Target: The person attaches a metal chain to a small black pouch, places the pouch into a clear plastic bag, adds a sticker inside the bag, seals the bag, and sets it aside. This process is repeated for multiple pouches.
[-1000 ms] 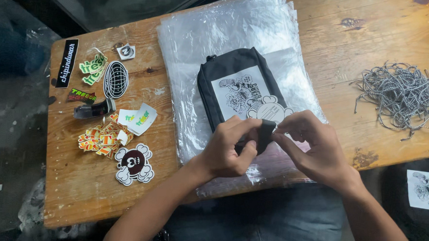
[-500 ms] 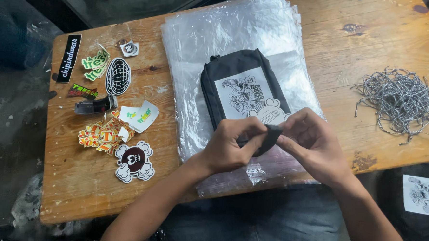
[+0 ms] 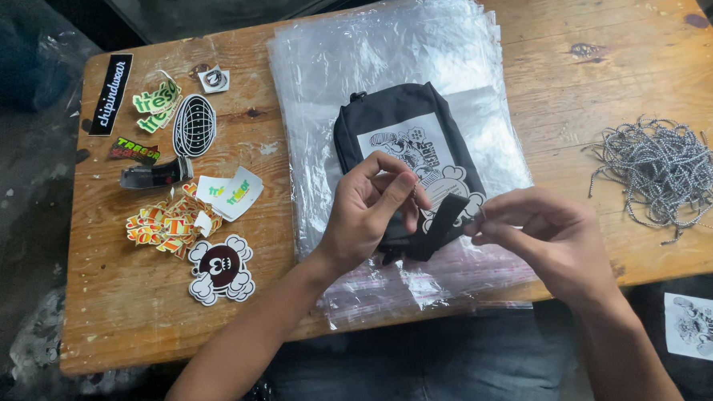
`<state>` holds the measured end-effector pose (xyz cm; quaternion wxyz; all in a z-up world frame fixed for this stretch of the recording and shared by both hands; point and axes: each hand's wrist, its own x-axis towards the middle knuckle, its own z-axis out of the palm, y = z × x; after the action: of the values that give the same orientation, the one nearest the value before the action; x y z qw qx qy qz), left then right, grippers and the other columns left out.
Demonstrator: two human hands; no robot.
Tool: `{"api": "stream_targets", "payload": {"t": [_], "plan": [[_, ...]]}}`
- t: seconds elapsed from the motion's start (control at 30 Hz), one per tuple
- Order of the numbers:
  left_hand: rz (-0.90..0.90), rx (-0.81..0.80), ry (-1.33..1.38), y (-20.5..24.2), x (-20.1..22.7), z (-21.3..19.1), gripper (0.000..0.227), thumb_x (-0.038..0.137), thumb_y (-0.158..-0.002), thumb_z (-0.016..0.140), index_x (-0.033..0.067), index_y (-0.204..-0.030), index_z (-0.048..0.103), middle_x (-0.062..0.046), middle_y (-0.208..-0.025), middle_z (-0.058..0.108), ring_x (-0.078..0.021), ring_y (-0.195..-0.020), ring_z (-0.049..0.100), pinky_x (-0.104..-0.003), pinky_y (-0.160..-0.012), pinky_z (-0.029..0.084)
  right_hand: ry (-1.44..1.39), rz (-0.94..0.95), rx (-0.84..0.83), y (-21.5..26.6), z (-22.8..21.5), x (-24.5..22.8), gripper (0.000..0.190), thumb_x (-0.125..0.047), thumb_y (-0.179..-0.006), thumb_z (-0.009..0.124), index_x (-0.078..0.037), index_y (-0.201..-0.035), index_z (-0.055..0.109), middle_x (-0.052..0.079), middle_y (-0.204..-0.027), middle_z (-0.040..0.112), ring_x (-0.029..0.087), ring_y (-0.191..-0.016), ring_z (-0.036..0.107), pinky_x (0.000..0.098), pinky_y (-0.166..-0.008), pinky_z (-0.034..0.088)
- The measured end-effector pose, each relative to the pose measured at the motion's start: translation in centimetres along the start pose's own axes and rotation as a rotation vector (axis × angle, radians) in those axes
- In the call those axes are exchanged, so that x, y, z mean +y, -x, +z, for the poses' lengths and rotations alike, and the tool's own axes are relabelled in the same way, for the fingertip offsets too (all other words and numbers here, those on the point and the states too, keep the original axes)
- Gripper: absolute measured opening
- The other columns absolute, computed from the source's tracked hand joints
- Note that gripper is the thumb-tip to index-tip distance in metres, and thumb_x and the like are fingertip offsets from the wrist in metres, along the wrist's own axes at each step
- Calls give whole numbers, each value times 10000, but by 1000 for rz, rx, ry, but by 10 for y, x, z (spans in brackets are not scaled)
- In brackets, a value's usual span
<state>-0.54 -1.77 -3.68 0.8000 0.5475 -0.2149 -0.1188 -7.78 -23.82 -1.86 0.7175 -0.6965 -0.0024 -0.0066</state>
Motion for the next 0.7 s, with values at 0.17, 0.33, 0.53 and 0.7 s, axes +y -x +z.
{"api": "stream_targets", "payload": {"t": [0.17, 0.33, 0.53, 0.7], "plan": [[-183, 149, 27, -2, -6, -3, 176, 184, -973, 665, 37, -1047, 604, -120, -799, 693, -163, -603, 652, -260, -606, 588, 131, -44, 91, -18, 7, -1, 219, -33, -872, 745, 58, -1066, 698, 207, -815, 756, 230, -723, 766, 275, -634, 636], [-118, 209, 82, -7, -30, -13, 185, 131, -983, 687, -10, -1061, 595, -175, -808, 727, -187, -638, 737, -264, -626, 616, 379, 29, 82, -60, 12, -5, 209, -41, -917, 765, 25, -1115, 752, 197, -761, 702, 202, -670, 661, 351, -623, 578], [-131, 218, -32, -7, -15, -12, 168, 73, -956, 701, -40, -1077, 669, -192, -892, 758, -209, -741, 776, -298, -692, 648, 576, 74, -155, -99, 27, -33, 123, -49, -898, 745, 37, -984, 766, 188, -697, 643, 274, -678, 636, 401, -628, 523], [-37, 235, -184, -7, -7, -11, 103, 41, -967, 661, -21, -1045, 684, -169, -859, 745, -179, -723, 760, -271, -660, 635, 493, -66, -265, -106, 34, -23, 106, -18, -865, 737, 19, -955, 779, 191, -695, 658, 306, -696, 666, 410, -679, 528]]}}
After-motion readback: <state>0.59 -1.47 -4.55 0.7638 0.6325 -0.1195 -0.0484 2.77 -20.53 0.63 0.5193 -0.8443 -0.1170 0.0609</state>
